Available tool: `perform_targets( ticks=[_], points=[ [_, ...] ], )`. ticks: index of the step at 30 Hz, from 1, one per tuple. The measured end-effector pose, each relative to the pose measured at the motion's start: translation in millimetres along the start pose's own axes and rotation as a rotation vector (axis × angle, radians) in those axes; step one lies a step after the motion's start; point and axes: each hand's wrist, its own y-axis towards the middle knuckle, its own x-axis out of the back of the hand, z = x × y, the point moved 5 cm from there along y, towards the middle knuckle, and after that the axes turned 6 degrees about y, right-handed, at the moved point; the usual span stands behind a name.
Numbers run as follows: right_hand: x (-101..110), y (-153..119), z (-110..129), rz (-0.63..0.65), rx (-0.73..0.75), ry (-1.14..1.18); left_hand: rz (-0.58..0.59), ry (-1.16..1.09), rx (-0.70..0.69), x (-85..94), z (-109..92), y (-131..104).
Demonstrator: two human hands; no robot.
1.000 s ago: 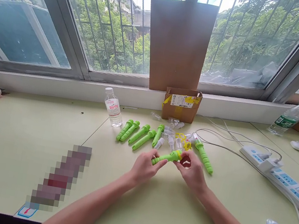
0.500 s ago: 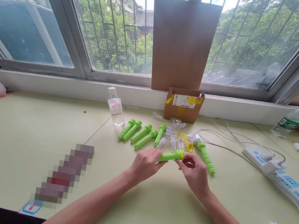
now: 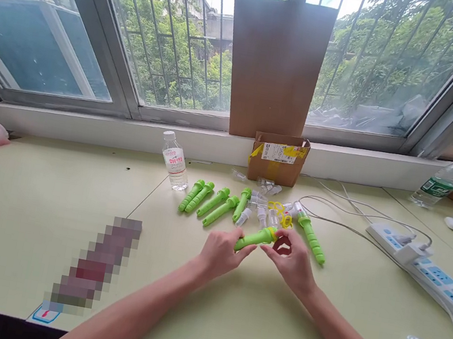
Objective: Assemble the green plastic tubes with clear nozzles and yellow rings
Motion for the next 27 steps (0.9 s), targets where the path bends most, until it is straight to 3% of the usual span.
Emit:
perform_targets(
  ticks=[12, 17, 20, 24, 27],
  points=[
    [1, 1, 1, -0.006, -0.005, -0.016, 0.182, -0.359, 0.259, -3.0, 3, 3],
    [-1, 0, -4, 0.010, -0.029, -0.010, 0.409, -0.686, 0.443, -15.1, 4, -2],
    [-2, -2, -7, 0.009, -0.044, 0.020, 0.413, -0.610, 0.368, -13.2, 6, 1],
    [0, -2, -5, -0.016, -0.013, 0.017, 0.248, -0.312, 0.186, -4.8, 7, 6],
    [2, 0, -2, -0.029, 0.014, 0.018, 0.199, -0.204, 0.136, -4.7, 6, 5]
  ],
)
